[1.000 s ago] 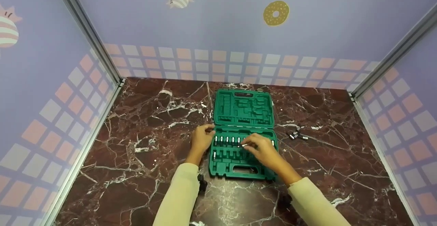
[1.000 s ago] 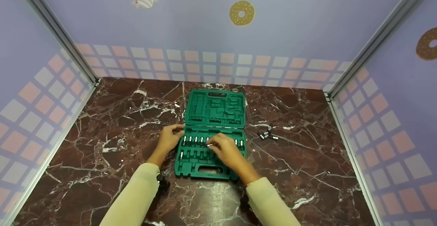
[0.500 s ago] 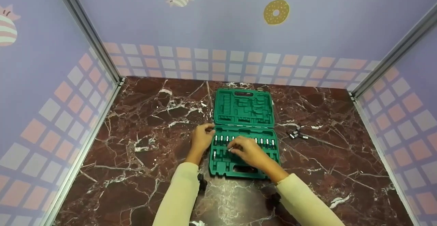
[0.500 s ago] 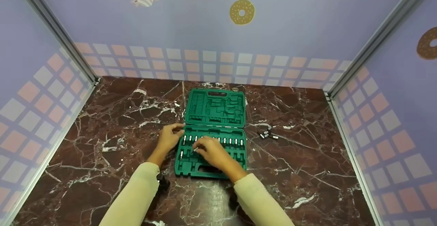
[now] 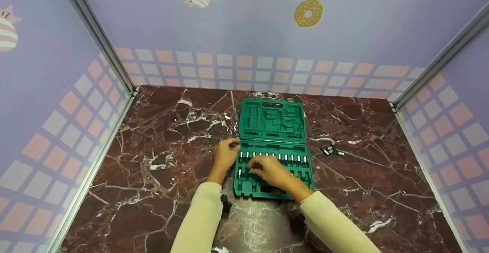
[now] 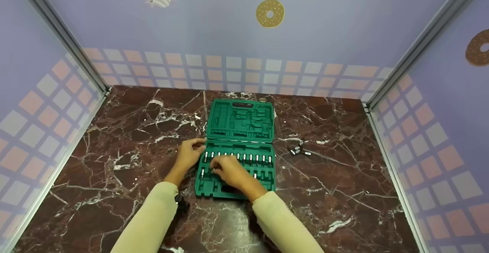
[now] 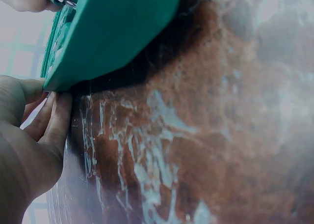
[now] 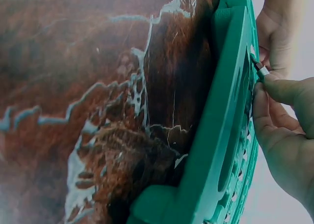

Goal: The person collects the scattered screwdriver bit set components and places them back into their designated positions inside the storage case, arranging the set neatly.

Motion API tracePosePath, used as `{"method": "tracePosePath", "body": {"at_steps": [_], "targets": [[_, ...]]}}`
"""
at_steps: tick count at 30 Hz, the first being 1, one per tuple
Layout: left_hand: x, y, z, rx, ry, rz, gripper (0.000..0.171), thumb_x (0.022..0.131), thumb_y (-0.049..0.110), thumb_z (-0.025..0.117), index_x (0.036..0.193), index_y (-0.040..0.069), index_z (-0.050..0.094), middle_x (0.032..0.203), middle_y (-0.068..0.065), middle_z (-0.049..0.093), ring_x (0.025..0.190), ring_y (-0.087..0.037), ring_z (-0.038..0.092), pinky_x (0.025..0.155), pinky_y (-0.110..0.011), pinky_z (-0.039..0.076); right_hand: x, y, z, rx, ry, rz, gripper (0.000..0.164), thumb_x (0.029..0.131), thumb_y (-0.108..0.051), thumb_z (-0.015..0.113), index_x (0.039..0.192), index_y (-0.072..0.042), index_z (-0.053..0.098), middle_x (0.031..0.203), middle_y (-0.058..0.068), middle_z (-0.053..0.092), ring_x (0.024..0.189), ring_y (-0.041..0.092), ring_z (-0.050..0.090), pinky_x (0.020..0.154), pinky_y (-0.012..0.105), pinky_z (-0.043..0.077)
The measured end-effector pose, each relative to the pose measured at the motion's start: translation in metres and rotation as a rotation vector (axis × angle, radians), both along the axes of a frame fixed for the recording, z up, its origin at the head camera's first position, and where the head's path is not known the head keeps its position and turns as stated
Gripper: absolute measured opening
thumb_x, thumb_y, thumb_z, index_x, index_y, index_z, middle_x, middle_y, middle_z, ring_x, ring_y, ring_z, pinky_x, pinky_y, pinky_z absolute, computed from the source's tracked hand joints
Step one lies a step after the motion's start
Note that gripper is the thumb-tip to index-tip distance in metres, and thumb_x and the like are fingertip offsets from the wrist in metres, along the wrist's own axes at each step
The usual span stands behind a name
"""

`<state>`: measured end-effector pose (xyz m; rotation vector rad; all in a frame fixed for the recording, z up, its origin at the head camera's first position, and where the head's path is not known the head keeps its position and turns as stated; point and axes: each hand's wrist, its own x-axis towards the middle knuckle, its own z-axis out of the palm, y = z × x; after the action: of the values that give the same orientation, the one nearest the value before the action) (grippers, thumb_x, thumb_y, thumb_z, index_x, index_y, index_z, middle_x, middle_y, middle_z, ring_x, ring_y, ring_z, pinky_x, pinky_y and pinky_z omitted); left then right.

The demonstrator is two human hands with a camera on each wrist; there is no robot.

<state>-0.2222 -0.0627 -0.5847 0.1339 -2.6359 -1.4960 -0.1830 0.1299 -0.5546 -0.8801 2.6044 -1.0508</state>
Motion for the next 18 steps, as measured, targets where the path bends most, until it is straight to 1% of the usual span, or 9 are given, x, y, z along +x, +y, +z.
{"method": "tracePosePath", "body": {"at_steps": [7, 11, 14, 15, 16, 17, 18], "targets": [[0.000, 0.000, 0.000, -0.004, 0.003, -0.010, 0.020, 0.096, 0.010, 0.074, 0.115, 0.012, 0.080, 0.101, -0.006, 0.078, 0.094, -0.025, 0.073, 0.083, -0.045, 0.058, -0.003, -0.005, 0.000, 0.000, 0.052, 0.019, 0.008, 0.095, -0.005, 0.073, 0.102, -0.004, 0.076, 0.102, 0.011, 0.076, 0.092, 0.023, 0.073, 0.080, 0.037, 0.061], [0.000, 0.001, 0.001, -0.004, -0.005, -0.002, 0.019, 0.095, 0.011, 0.075, 0.113, 0.013, 0.080, 0.100, -0.005, 0.078, 0.094, -0.025, 0.074, 0.083, -0.045, 0.058, -0.003, -0.009, -0.002, 0.028, 0.094, 0.034, 0.007, 0.094, -0.007, 0.075, 0.100, -0.005, 0.078, 0.100, 0.009, 0.075, 0.091, 0.023, 0.072, 0.080, 0.035, 0.060], [0.000, 0.001, 0.002, -0.006, -0.009, -0.002, 0.019, 0.095, 0.012, 0.075, 0.113, 0.014, 0.080, 0.100, -0.005, 0.078, 0.095, -0.024, 0.074, 0.084, -0.045, 0.058, -0.003, -0.012, -0.002, 0.046, 0.132, 0.040, 0.006, 0.093, -0.006, 0.076, 0.098, -0.005, 0.079, 0.098, 0.009, 0.073, 0.091, 0.024, 0.071, 0.080, 0.036, 0.060], [0.000, 0.001, 0.002, -0.007, -0.009, -0.003, 0.019, 0.095, 0.012, 0.075, 0.113, 0.013, 0.080, 0.101, -0.005, 0.078, 0.095, -0.025, 0.074, 0.084, -0.045, 0.058, -0.003, -0.013, -0.002, 0.053, 0.137, 0.039, 0.006, 0.092, -0.006, 0.076, 0.098, -0.005, 0.079, 0.098, 0.009, 0.073, 0.091, 0.024, 0.071, 0.080, 0.036, 0.060], [0.000, 0.000, 0.002, -0.008, -0.009, -0.003, 0.019, 0.095, 0.012, 0.075, 0.114, 0.013, 0.080, 0.101, -0.005, 0.079, 0.095, -0.025, 0.073, 0.084, -0.045, 0.058, -0.003, -0.014, -0.001, 0.056, 0.137, 0.034, 0.007, 0.092, -0.006, 0.077, 0.098, -0.005, 0.079, 0.097, 0.009, 0.074, 0.091, 0.024, 0.071, 0.086, 0.039, 0.060], [0.000, 0.000, 0.002, -0.009, -0.008, -0.004, 0.019, 0.095, 0.012, 0.075, 0.114, 0.013, 0.080, 0.101, -0.005, 0.078, 0.095, -0.025, 0.073, 0.084, -0.045, 0.058, -0.003, -0.015, -0.001, 0.057, 0.129, 0.026, 0.007, 0.092, -0.006, 0.077, 0.098, -0.006, 0.079, 0.097, 0.008, 0.074, 0.090, 0.023, 0.072, 0.087, 0.039, 0.060], [0.000, 0.000, 0.002, -0.008, -0.006, -0.005, 0.019, 0.095, 0.012, 0.074, 0.114, 0.013, 0.080, 0.101, -0.005, 0.078, 0.095, -0.025, 0.073, 0.084, -0.045, 0.058, -0.004, -0.016, -0.001, 0.057, 0.121, 0.018, 0.007, 0.092, -0.005, 0.077, 0.098, -0.006, 0.079, 0.097, 0.008, 0.075, 0.090, 0.023, 0.072, 0.092, 0.041, 0.059]]}}
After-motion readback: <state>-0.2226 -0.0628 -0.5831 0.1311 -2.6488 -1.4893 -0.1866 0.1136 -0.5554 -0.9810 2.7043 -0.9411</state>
